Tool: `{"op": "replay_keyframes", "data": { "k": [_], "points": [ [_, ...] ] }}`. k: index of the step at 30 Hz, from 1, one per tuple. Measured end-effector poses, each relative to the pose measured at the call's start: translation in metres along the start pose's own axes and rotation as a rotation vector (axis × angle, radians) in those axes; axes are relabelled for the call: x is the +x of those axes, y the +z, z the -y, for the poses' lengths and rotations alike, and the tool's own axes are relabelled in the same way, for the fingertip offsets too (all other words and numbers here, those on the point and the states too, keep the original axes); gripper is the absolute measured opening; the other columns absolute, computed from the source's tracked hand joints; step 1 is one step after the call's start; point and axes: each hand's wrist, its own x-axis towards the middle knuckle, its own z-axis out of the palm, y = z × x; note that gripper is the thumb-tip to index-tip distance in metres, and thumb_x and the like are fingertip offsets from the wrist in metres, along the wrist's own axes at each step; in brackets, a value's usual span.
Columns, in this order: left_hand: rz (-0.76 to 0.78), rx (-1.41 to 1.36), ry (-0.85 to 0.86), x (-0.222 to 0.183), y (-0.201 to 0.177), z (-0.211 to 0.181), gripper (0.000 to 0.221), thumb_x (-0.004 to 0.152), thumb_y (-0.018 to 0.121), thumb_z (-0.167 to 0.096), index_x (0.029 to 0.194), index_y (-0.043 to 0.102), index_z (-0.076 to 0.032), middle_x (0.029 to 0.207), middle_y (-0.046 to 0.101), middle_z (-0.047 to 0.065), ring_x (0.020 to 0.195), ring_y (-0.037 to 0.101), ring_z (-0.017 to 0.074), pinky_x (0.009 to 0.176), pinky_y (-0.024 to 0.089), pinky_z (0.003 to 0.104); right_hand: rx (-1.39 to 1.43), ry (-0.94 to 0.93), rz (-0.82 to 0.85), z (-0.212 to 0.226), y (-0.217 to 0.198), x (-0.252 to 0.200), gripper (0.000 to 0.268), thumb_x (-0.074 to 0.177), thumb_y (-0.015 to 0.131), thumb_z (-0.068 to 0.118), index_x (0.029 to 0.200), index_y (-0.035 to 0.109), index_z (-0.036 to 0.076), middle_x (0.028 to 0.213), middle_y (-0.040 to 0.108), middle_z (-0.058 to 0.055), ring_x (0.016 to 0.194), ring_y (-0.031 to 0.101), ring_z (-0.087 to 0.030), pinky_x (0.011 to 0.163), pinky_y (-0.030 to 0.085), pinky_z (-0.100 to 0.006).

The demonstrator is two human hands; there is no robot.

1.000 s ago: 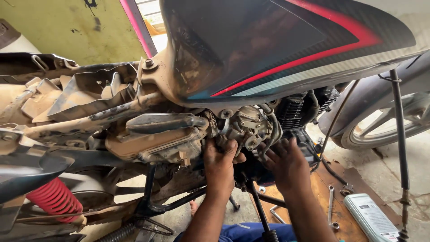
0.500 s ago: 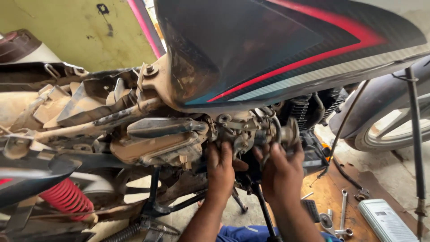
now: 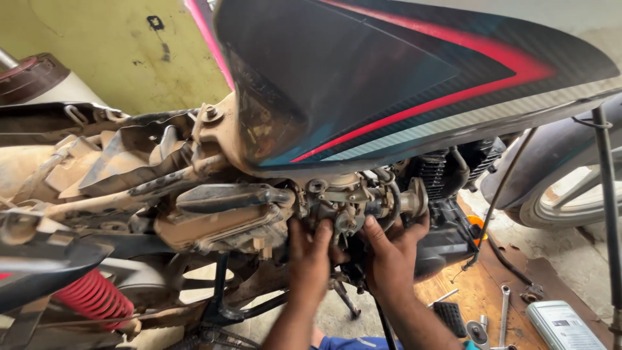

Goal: The person fits a carburetor into the engine of a motorcycle, connects a hose to it, and secures it to the air filter box.

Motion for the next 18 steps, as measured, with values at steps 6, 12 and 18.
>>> {"op": "replay_keyframes", "data": {
  "k": [6,12,18],
  "points": [
    [0.313,-0.086,-0.099,0.010,-0.010,-0.011,0.064,0.081,0.072,-0.047,0.127,0.047,-0.010,0.105,0.070,0.004,0.063,0.074,0.0160,0.051,0.059,0.029,-0.033,0.076,-0.005,0.019,-0.021,0.001,0.073,0.099,0.051,0.016,0.159,0.011,0.020,0.141,0.050,-0.014,0.122,0.057,-0.030,0.096,0.056,-0.048],
    [0.238,-0.025,0.046,0.015,-0.011,0.012,0.064,0.078,0.084,-0.036,0.124,0.053,-0.004,0.095,0.070,0.009,0.054,0.062,0.0158,0.045,0.053,0.028,0.139,0.088,-0.021,0.015,-0.081,0.034,0.040,0.111,0.047,0.019,0.144,0.052,-0.002,0.131,0.064,-0.013,0.115,0.065,-0.024,0.096,0.054,-0.038],
    [0.303,0.000,0.022,0.018,-0.015,0.007,0.046,0.089,0.073,-0.031,0.123,0.056,-0.005,0.093,0.069,0.005,0.056,0.064,0.0152,0.047,0.056,0.029,0.150,0.315,0.214,0.017,-0.108,0.059,0.045,0.110,0.049,0.034,0.137,0.054,-0.001,0.125,0.068,-0.016,0.109,0.067,-0.031,0.090,0.054,-0.042]
  ]
}}
